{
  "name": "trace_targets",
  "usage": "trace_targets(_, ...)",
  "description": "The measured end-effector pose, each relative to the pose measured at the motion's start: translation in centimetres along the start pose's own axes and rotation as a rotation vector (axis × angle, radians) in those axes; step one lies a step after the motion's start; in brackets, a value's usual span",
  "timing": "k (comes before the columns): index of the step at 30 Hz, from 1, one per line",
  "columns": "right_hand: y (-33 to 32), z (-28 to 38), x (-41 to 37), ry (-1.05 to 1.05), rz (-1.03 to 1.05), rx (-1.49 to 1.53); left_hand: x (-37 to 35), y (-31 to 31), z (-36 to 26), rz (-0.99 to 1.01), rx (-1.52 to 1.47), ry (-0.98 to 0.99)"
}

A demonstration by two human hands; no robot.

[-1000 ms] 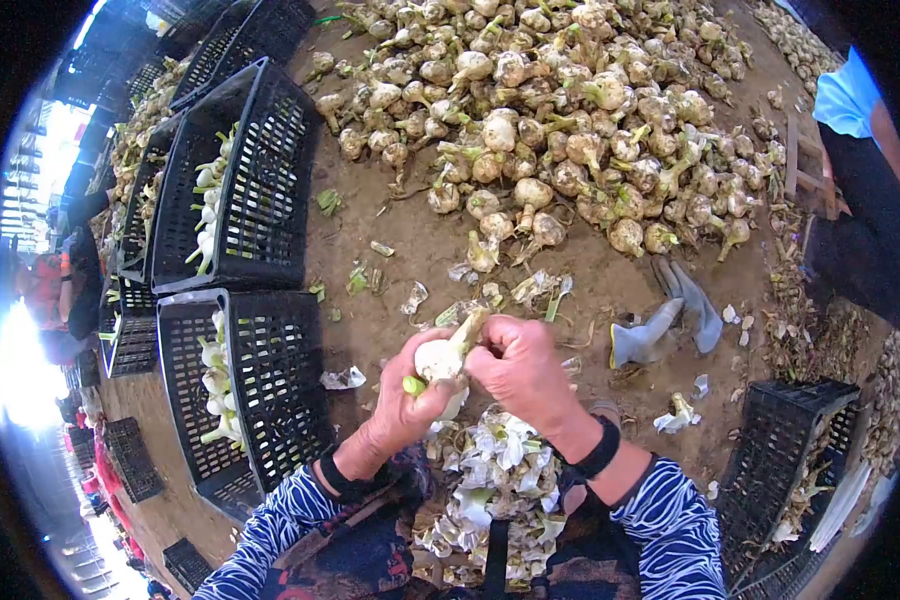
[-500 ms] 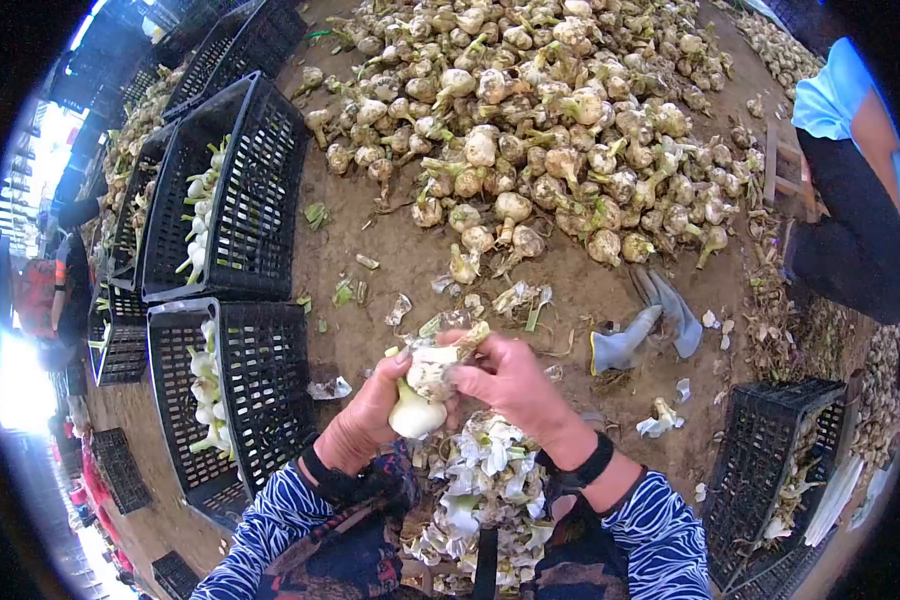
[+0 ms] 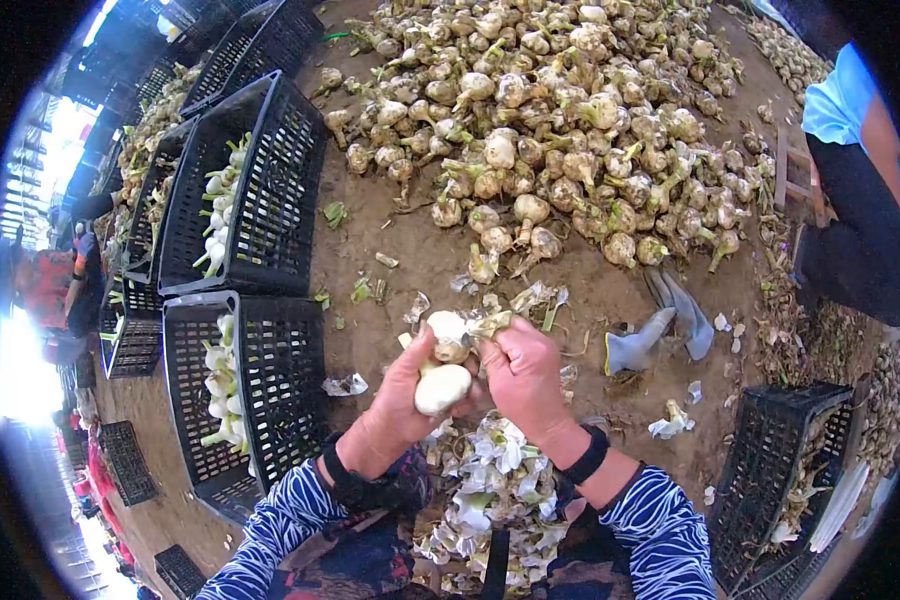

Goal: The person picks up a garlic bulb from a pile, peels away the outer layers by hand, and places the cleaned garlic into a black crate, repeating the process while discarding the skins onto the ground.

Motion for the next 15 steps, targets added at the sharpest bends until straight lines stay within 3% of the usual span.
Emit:
trace_targets(2, 0.3, -1.2, -0.7, 0.087, -0.018, 0.086, -0.2, -0.1, -1.2, -0.254, 0.247, 0.251)
trace_targets(3, 0.5, -2.2, -1.2, 0.342, -0.017, 0.283, -0.3, 0.2, -2.3, -0.261, 0.457, 0.368)
trace_targets(4, 1.1, -3.1, -2.2, 0.599, -0.016, 0.479, -0.5, 0.1, -2.2, -0.263, 0.457, 0.365)
trace_targets(6, 0.9, -3.3, -2.3, 0.693, 0.020, 0.564, -1.6, 1.5, -2.9, -0.263, 0.712, 0.541)
trace_targets(8, 1.6, -2.6, -2.4, 0.858, 0.107, 0.803, -1.2, 0.5, -2.6, -0.273, 0.703, 0.496)
trace_targets(12, 2.4, -2.7, -2.4, 0.729, 0.264, 0.724, -1.5, 0.8, -1.8, -0.313, 0.762, 0.483)
trace_targets(15, 2.4, -2.6, -2.8, 0.571, 0.239, 0.612, -0.9, 0.1, -1.4, -0.292, 0.447, 0.353)
Point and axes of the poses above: each hand's wrist, its own x-axis towards the middle knuckle, its own y-axis out of the palm, z = x × y, the point moved 7 cm from there along x, towards the middle knuckle, and after that the axes turned 10 degrees about -y, right-handed, at the moved point
